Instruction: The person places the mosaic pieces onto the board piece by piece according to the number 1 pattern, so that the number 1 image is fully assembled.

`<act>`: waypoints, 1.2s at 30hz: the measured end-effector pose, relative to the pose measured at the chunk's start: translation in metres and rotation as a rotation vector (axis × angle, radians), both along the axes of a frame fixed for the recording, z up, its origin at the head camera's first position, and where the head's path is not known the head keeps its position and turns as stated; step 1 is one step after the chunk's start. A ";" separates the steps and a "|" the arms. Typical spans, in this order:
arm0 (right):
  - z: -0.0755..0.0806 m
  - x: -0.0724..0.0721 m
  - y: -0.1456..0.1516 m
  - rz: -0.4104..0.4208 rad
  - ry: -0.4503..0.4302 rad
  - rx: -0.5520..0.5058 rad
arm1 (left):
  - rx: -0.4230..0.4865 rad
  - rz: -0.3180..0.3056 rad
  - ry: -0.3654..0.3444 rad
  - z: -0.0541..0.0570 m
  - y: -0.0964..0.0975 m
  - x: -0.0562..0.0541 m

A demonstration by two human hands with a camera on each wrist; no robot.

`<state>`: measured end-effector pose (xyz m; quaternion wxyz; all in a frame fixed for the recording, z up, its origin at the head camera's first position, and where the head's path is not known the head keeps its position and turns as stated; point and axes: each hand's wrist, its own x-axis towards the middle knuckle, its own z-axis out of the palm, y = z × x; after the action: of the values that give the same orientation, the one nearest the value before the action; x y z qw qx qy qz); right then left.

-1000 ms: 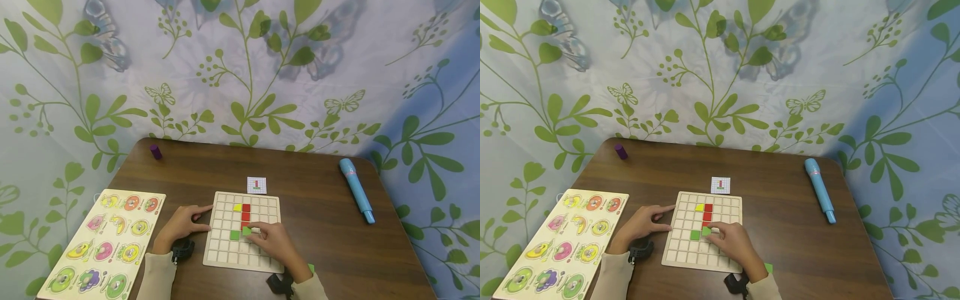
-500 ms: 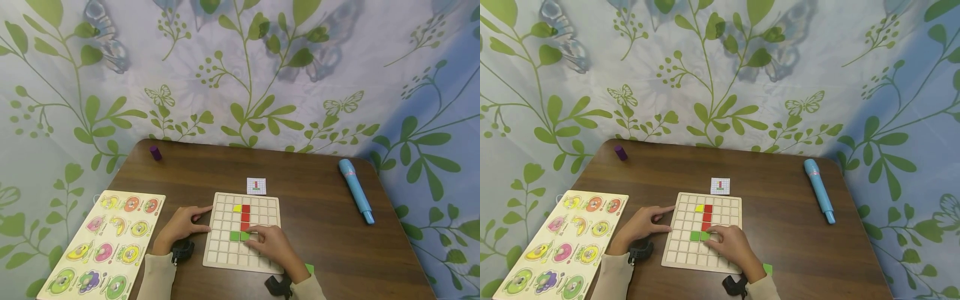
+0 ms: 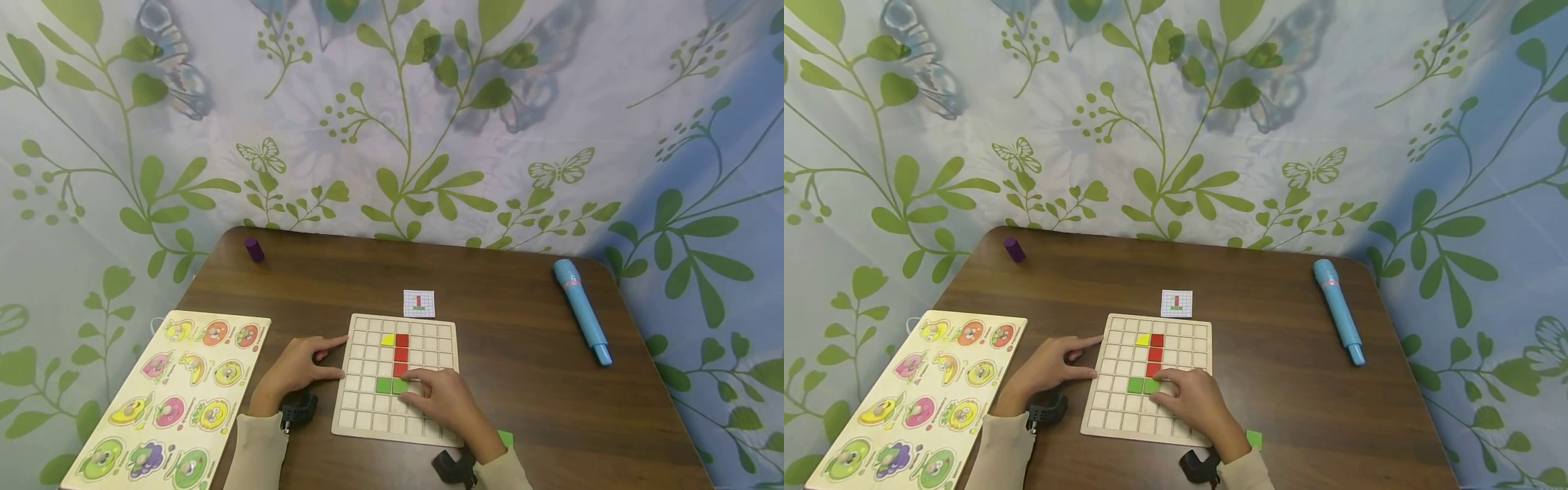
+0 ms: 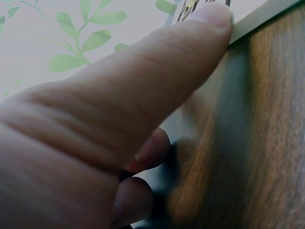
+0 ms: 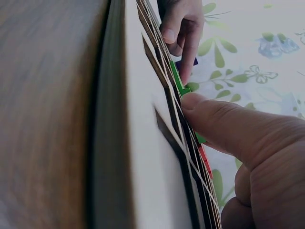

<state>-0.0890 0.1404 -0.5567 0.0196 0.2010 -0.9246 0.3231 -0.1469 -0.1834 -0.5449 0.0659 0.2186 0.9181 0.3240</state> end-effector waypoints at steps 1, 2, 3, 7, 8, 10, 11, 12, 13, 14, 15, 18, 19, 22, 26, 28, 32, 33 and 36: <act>0.000 0.000 0.000 -0.002 -0.001 0.002 | 0.002 0.000 0.000 0.000 0.000 0.000; 0.001 0.000 0.000 -0.004 -0.002 0.004 | 0.004 -0.001 0.000 0.000 0.000 0.000; 0.001 0.000 0.000 -0.006 -0.003 0.007 | 0.005 -0.002 0.001 0.000 0.000 0.000; 0.002 0.001 -0.001 -0.010 -0.010 0.013 | 0.003 -0.004 0.004 0.000 -0.001 0.000; 0.002 0.001 -0.001 -0.010 -0.013 0.015 | 0.002 -0.005 0.005 -0.001 -0.001 0.000; 0.002 0.001 -0.001 -0.011 -0.017 0.015 | 0.002 -0.007 0.006 -0.001 -0.001 0.000; 0.002 0.001 -0.001 -0.012 -0.018 0.015 | 0.002 -0.008 0.007 -0.001 -0.001 0.000; 0.001 0.001 -0.001 -0.013 -0.016 0.016 | 0.003 -0.009 0.007 -0.001 -0.001 0.000; 0.001 0.001 -0.001 -0.014 -0.014 0.017 | 0.002 -0.008 0.007 -0.001 -0.001 0.000; 0.001 0.001 -0.001 -0.015 -0.011 0.017 | 0.002 -0.008 0.007 -0.001 -0.001 0.000; 0.001 0.001 -0.001 -0.015 -0.007 0.018 | 0.001 -0.007 0.007 -0.001 -0.001 0.000; 0.000 0.001 -0.001 -0.016 0.007 0.020 | -0.004 -0.006 0.007 0.000 -0.001 0.000; 0.000 0.001 -0.001 -0.015 0.011 0.020 | -0.003 -0.005 0.006 0.000 0.000 0.000; 0.000 0.001 -0.001 -0.014 0.019 0.015 | 0.006 -0.004 0.002 0.002 0.000 0.000; -0.001 0.001 -0.001 -0.009 0.027 -0.028 | 0.021 -0.001 0.002 0.003 0.001 0.001; 0.000 0.002 0.000 -0.005 0.036 -0.062 | 0.023 -0.003 0.004 0.003 0.001 0.001; 0.003 0.004 0.002 -0.013 0.065 -0.110 | 0.022 -0.003 0.001 0.002 0.000 0.000; 0.003 0.005 0.004 -0.021 0.071 -0.118 | 0.020 -0.002 -0.001 0.002 0.000 0.000; 0.006 0.009 0.009 -0.045 0.087 -0.140 | 0.015 0.001 -0.006 0.001 0.000 0.000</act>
<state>-0.0802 0.1495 -0.5510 0.0809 0.1924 -0.9023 0.3772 -0.1465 -0.1833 -0.5437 0.0670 0.2176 0.9155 0.3317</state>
